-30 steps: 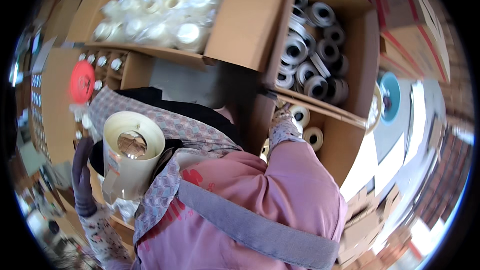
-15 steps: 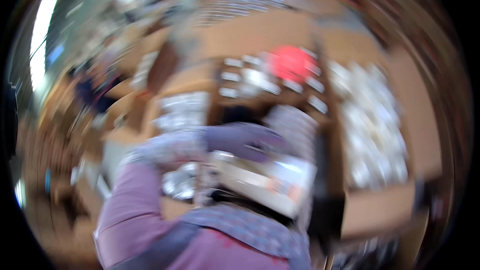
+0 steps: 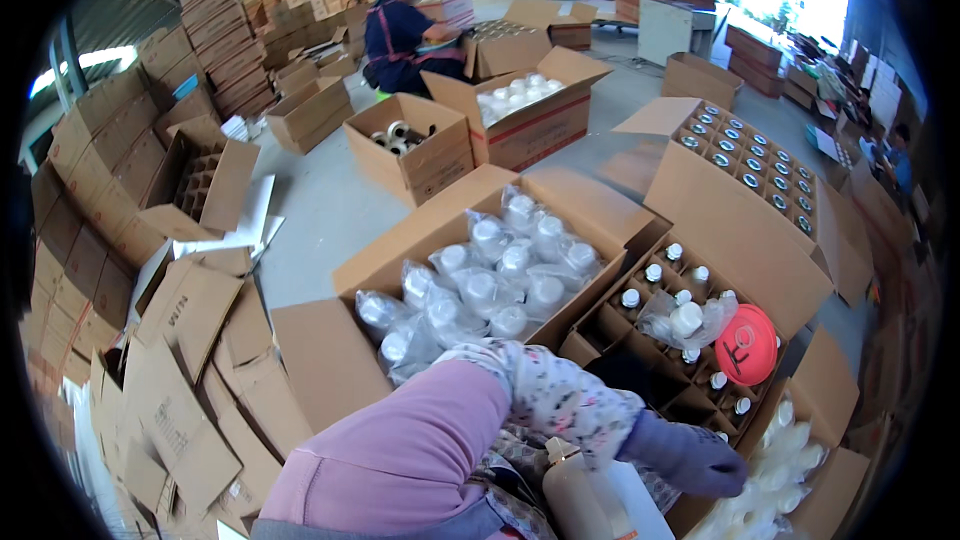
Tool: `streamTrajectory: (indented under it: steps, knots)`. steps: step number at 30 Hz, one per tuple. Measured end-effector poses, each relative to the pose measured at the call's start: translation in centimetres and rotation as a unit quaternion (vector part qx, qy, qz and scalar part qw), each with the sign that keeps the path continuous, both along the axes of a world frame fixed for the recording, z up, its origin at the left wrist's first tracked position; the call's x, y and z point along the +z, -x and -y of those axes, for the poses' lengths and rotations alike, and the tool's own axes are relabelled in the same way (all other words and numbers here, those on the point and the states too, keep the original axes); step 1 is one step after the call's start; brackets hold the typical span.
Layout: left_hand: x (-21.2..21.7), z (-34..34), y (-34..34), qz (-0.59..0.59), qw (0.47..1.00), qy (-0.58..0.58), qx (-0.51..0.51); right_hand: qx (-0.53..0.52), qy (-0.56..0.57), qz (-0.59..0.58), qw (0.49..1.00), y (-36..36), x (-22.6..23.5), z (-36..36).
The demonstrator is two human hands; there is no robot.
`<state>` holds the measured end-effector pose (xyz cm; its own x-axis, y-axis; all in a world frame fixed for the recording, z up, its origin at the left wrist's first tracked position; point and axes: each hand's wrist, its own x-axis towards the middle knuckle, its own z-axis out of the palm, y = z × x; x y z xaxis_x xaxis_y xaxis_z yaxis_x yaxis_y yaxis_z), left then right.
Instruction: The person assembles white thermos bottles by inserting inner liners, screwing on lids, and wrapping each unit with plastic film. The person handles thermos bodies, liners, lids, and plastic wrap, then places the finished units into a cardboard box.
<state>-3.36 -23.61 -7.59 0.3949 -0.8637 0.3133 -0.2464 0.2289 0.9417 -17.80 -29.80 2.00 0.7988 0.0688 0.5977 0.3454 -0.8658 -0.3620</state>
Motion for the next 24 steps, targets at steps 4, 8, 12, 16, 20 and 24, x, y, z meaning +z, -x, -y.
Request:
streamTrajectory:
  steps: [4,8,12,16,20,24]
  knots:
    - [11.7,-4.0,1.5,-0.422,0.902,-0.086,0.039,0.0,0.032,0.026,0.999,-1.2,0.6,0.8]
    - [6.0,-4.0,-3.2,-0.458,0.877,0.14,-0.046,0.086,0.02,0.076,0.993,-6.0,2.5,-0.4]
    - [7.7,-7.0,-3.7,-0.354,0.918,0.179,0.003,0.129,0.04,0.027,0.991,-8.9,5.1,-1.0]
    - [8.0,-7.3,-5.1,-0.227,0.961,0.161,-0.013,0.243,-0.127,-0.182,0.944,-11.2,4.7,1.5]
    - [10.7,-9.0,-4.8,0.243,0.936,0.193,0.166,0.208,-0.264,-0.167,0.927,-12.1,1.8,6.0]
    - [12.4,-9.9,-6.1,0.355,0.896,0.201,0.174,0.125,-0.443,-0.217,0.861,-12.7,-2.8,9.1]
